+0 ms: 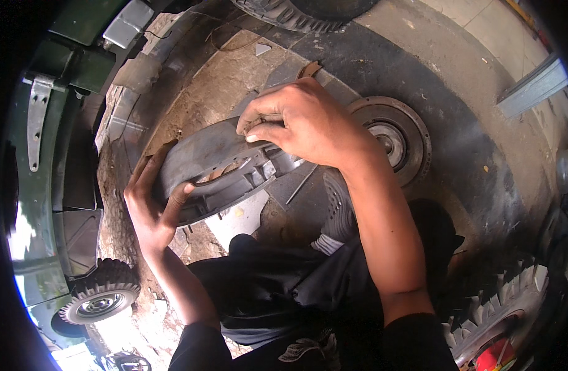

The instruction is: The person removes a brake shoe from a drum brake assembly using a screwdriver, then cleans the assembly with sandpaper. The person works on the brake components while sitting on the floor.

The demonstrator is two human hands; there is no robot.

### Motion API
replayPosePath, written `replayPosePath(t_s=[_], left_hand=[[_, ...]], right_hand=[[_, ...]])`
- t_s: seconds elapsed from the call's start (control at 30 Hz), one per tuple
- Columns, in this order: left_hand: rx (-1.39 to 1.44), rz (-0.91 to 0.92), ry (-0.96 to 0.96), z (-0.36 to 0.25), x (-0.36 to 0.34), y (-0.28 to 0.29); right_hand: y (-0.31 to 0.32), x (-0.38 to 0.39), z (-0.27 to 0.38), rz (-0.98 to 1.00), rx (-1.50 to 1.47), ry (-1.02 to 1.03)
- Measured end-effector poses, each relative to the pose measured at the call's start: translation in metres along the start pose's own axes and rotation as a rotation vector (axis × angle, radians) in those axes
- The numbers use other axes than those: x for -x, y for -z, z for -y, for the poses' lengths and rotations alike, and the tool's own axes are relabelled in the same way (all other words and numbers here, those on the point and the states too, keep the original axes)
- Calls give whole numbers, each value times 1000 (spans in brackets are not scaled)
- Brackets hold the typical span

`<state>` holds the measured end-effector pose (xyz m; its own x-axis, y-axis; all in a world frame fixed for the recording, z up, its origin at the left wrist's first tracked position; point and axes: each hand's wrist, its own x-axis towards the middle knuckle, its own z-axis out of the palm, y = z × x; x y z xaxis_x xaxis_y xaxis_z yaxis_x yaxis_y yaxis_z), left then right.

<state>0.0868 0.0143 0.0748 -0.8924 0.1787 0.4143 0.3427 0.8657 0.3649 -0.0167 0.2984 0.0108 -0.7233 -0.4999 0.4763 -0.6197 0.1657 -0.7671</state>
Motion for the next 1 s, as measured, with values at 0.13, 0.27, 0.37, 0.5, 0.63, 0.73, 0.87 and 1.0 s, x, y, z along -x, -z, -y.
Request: replayPosePath(t_s=[0.13, 0.27, 0.37, 0.5, 0.63, 0.73, 0.87, 1.0], left_hand=[[6, 0, -13, 5, 6, 4], [-20, 1, -34, 3, 5, 3], [-12, 10, -26, 3, 6, 4], [-18, -3, -25, 3, 7, 4], [9, -3, 6, 4, 6, 3], [-1, -18, -8, 5, 8, 2], [-36, -21, -29, 6, 10, 2], [-12, -16, -11, 1, 9, 2]], right_hand=[[3, 9, -4, 0, -23, -22], [2, 9, 3, 38, 0, -60], [-15, -2, 29, 46, 38, -14], [-13, 11, 14, -51, 56, -77], [-6, 22, 7, -74, 105, -61], [-7, 22, 8, -76, 85, -121], [-4, 21, 11, -45, 143, -78], [-6, 22, 15, -74, 191, 6]])
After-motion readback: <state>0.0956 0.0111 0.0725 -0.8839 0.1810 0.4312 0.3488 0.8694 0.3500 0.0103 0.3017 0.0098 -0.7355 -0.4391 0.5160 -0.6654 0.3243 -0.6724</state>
